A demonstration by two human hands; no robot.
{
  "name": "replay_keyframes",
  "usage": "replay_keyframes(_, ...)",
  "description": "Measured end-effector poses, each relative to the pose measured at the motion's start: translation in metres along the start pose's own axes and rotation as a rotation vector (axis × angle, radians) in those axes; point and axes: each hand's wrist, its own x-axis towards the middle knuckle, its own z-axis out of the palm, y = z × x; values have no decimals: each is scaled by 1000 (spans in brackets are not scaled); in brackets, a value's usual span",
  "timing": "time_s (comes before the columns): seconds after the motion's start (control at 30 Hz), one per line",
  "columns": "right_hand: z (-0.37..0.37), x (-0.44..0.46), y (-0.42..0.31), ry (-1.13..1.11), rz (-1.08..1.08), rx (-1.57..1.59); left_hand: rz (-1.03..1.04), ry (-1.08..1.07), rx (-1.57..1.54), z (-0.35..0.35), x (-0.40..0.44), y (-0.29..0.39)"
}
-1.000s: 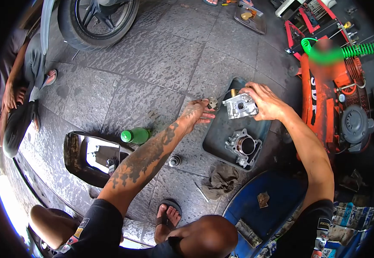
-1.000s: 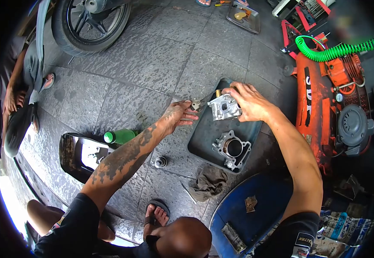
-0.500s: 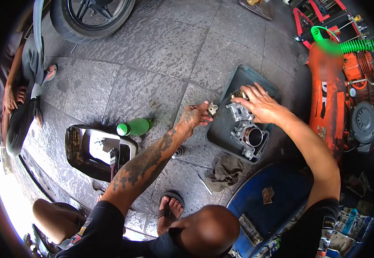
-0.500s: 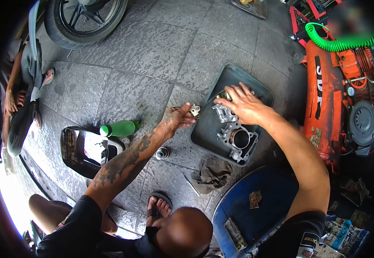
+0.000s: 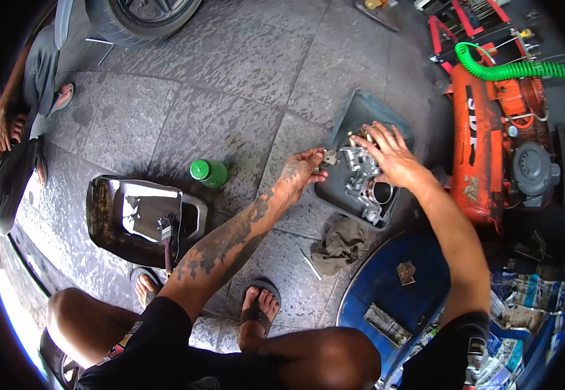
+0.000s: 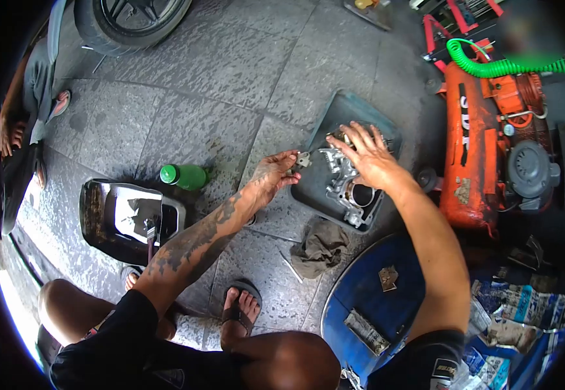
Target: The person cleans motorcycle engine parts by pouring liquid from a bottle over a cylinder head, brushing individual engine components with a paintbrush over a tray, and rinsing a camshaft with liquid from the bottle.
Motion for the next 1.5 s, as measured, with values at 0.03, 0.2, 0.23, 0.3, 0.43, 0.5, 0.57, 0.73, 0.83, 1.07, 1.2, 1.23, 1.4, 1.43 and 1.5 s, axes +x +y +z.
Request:
replay_keyframes(0.03, -1, -4, 0, 13, 43, 19, 3, 6, 20, 0, 2, 3)
replay_keyframes(0.2, 7, -28, 15, 508, 503, 310, 4, 40, 118, 3, 4, 22)
replay_keyframes(0.23, 13, -30, 16, 512, 663, 398, -18, 55, 145, 6, 1, 27)
replay_keyframes(0.3, 32, -35, 14, 477, 799, 485, -56, 37, 169, 9, -1, 35)
replay_keyframes(0.43, 26, -19, -12, 500, 739, 441, -54, -5, 196, 8, 7, 34)
replay_keyframes(0.5, 26, -15, 1, 559, 825, 478, -60, -26, 211, 9, 9, 38)
replay_keyframes(0.57, 39, -16, 30, 732, 939, 487, -66, -31, 203, 7, 12, 41)
replay_keyframes(0.73, 97, -30, 78, 790, 1221, 692, -146, -68, 164, 7, 18, 41)
replay_keyframes(0.83, 107, -19, 83, 666, 1276, 832, -152, -109, 212, 15, 24, 41)
replay_keyframes(1.07, 65, 19, 68, 193, 1441, 1106, -45, -111, 444, 55, 27, 72)
replay_keyframes(1.2, 64, 26, 68, 168, 1461, 1223, -62, -151, 492, 61, 27, 95)
replay_keyframes(1.23, 51, 25, 57, 186, 1441, 1277, -77, -156, 501, 65, 20, 105)
replay_keyframes(1.4, 35, 22, 34, 294, 1417, 712, -88, -143, 696, 64, 6, 126)
replay_keyframes(1.43, 25, 22, 26, 378, 1361, 751, -59, -152, 744, 65, 3, 129)
replay_keyframes(1.5, 34, 21, 30, 484, 1274, 776, -46, -134, 790, 61, -6, 135)
